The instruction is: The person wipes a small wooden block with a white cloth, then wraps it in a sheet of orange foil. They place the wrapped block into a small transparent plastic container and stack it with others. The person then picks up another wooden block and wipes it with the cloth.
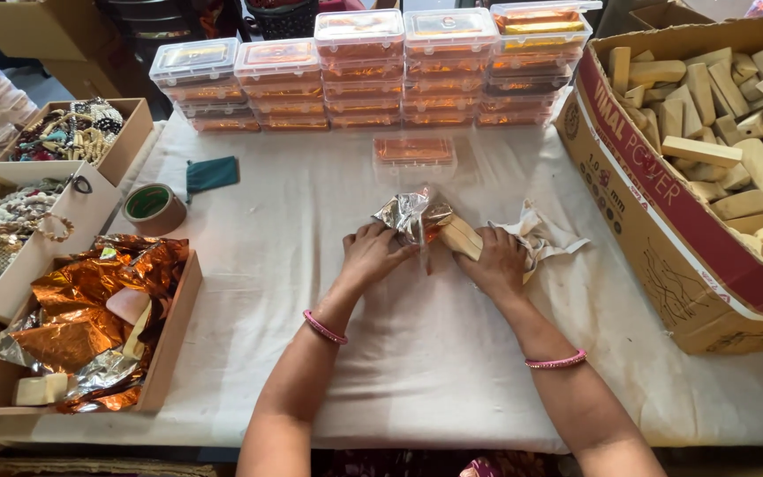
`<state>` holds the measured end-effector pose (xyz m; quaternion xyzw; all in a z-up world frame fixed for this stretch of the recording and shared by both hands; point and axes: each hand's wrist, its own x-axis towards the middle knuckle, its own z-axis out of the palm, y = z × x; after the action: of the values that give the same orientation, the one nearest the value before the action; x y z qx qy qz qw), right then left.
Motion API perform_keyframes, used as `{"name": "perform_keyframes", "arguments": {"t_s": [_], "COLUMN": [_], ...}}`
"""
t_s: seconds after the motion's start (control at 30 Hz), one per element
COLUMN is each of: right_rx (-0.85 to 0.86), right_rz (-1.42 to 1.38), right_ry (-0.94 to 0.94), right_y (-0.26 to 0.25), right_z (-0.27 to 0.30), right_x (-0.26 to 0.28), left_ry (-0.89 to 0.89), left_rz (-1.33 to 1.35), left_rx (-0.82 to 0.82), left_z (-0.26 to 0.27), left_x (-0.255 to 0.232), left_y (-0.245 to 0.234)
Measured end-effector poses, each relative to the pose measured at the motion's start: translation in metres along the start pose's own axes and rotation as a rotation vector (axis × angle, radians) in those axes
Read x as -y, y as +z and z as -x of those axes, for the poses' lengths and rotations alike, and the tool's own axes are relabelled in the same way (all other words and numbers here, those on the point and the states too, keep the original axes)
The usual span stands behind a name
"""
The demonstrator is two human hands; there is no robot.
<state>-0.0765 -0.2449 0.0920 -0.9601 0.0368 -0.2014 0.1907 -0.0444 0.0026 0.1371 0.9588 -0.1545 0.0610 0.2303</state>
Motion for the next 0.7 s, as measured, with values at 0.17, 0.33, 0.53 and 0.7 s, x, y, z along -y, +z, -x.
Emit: {"name": "perform_keyframes", "arguments": {"t_s": [0.17,0.33,0.53,0.7], "right_rx": [-0.005,-0.050,-0.035,-0.093], "right_rz": [-0.020,-0.021,0.016,-0.024], "right_ry": [-0.018,-0.070,0.006,-0.051], "right_y": [-0.004,0.000,0.010,0.010], "right_z": [0.002,0.003,0.001,0.000], "right_x": [0.002,-0.001,-0.007,-0.007], "left_ry": [0.029,-0.108,-0.339,-0.309], "left_rz": [0.438,0.989,1.255,0.781], "left_rx": [-0.161,-0.162,-0.201,-0.266], "left_z": [-0.017,-0.036,-0.057,-0.066], "left_x": [0.003,-0.018,-0.030,-0.053], "left_y": [0.028,0.035,0.042,0.056]}}
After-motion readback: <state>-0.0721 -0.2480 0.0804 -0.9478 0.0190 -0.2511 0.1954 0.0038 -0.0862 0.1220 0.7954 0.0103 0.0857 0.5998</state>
